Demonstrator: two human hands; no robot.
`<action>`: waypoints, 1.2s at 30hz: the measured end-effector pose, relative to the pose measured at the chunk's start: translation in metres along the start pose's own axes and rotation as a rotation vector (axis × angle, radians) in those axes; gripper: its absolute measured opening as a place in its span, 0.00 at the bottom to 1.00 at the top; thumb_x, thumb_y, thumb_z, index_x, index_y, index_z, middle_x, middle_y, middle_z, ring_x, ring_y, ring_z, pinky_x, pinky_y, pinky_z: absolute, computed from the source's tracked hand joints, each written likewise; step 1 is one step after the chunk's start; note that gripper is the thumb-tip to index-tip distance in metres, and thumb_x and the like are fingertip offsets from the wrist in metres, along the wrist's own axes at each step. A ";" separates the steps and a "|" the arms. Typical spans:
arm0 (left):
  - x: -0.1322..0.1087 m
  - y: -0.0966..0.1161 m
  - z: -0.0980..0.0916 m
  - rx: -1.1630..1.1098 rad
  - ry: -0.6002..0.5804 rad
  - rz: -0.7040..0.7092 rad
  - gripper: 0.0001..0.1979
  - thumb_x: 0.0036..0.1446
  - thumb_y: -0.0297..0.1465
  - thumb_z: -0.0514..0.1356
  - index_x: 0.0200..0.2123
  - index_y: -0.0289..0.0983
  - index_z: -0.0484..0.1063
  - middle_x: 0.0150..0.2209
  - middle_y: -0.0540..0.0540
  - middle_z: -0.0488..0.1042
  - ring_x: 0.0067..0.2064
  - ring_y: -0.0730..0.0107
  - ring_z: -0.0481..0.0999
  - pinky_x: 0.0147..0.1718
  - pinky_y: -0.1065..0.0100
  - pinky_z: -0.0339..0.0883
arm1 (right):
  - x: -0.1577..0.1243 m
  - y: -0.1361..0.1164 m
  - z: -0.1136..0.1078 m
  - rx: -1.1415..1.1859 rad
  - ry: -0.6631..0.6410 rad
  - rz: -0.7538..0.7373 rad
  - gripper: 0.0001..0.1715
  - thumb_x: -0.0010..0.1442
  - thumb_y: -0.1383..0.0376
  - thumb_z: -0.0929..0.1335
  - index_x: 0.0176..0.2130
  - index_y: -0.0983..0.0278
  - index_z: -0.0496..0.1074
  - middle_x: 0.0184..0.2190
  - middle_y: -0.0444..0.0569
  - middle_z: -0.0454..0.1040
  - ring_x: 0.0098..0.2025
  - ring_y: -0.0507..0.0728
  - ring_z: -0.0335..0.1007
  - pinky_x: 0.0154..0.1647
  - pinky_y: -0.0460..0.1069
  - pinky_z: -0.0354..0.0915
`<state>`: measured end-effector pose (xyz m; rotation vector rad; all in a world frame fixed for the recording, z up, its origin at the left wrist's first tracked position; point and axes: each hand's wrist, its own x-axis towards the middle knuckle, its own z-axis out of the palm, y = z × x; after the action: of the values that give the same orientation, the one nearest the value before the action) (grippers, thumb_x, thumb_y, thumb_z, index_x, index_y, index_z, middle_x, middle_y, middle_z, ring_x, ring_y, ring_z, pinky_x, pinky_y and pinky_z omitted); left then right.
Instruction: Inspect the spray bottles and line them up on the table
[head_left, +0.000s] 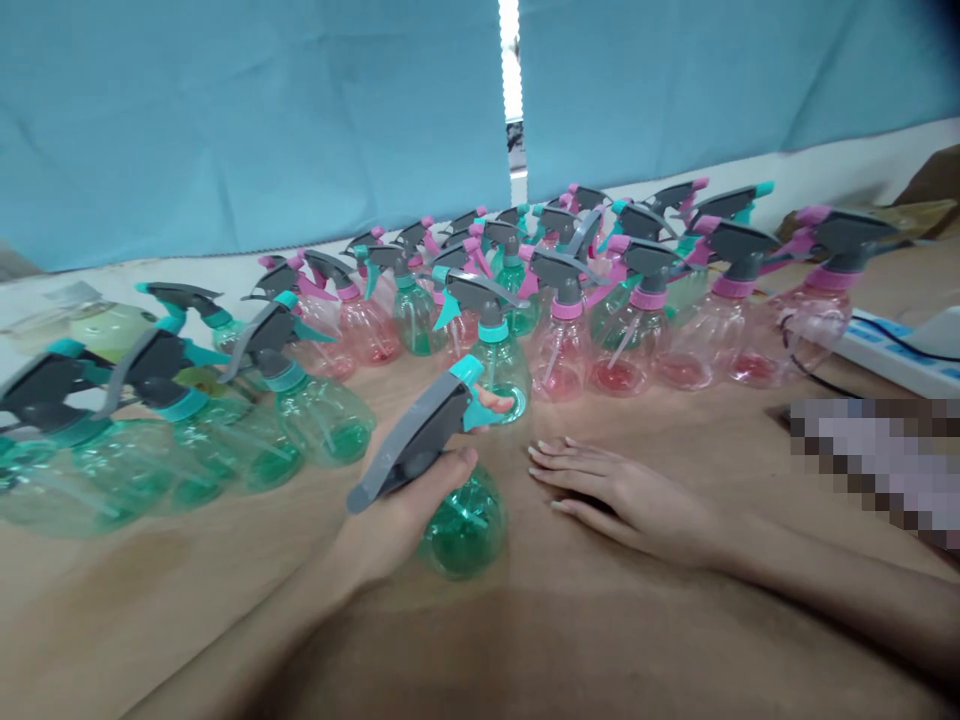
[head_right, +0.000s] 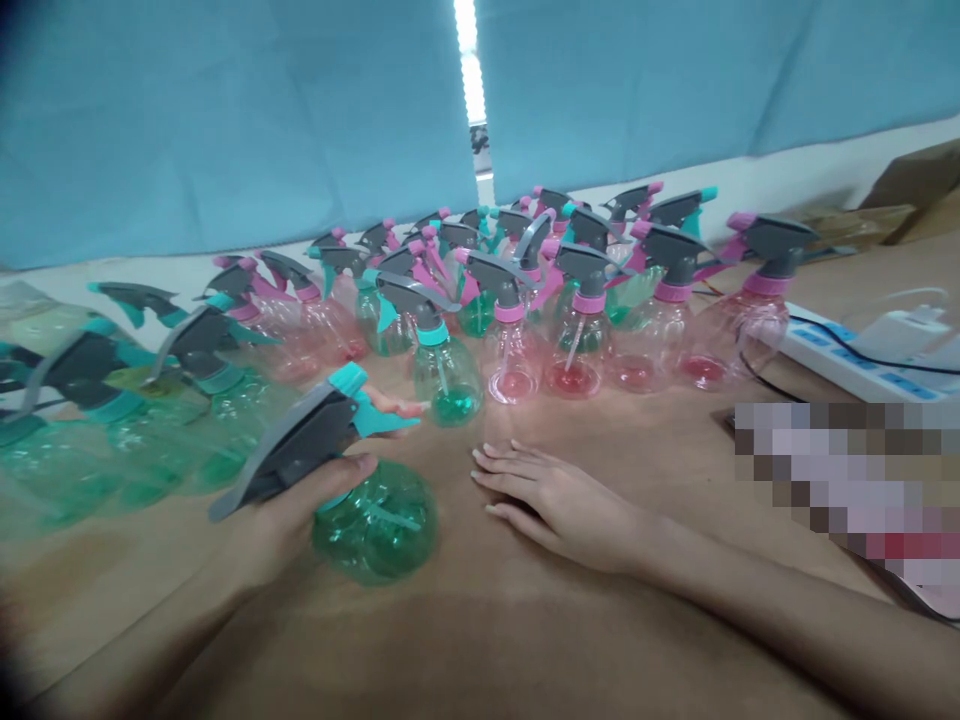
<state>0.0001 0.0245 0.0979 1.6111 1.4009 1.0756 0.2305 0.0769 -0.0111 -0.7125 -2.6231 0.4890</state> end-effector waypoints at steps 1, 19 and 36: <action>0.000 0.001 0.001 -0.005 -0.005 0.015 0.09 0.55 0.37 0.59 0.36 0.44 0.78 0.24 0.50 0.79 0.44 0.56 0.79 0.48 0.58 0.69 | 0.000 0.000 0.000 0.001 0.003 0.001 0.25 0.69 0.59 0.60 0.62 0.62 0.64 0.64 0.49 0.62 0.66 0.58 0.55 0.67 0.59 0.52; 0.005 0.014 0.004 0.077 0.036 0.020 0.10 0.49 0.34 0.59 0.36 0.42 0.75 0.30 0.49 0.80 0.42 0.55 0.80 0.51 0.54 0.69 | 0.000 0.001 -0.001 0.042 0.016 0.000 0.24 0.69 0.59 0.60 0.62 0.61 0.64 0.63 0.49 0.62 0.66 0.58 0.55 0.68 0.59 0.51; 0.002 0.008 0.002 0.074 -0.001 0.059 0.13 0.53 0.30 0.57 0.41 0.43 0.76 0.33 0.50 0.81 0.44 0.58 0.80 0.54 0.57 0.68 | 0.000 0.001 0.000 0.087 0.021 0.006 0.25 0.69 0.59 0.61 0.62 0.59 0.63 0.63 0.48 0.63 0.66 0.58 0.55 0.68 0.60 0.50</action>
<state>0.0050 0.0251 0.1047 1.7152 1.4148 1.0676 0.2305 0.0775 -0.0115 -0.6938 -2.5642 0.5897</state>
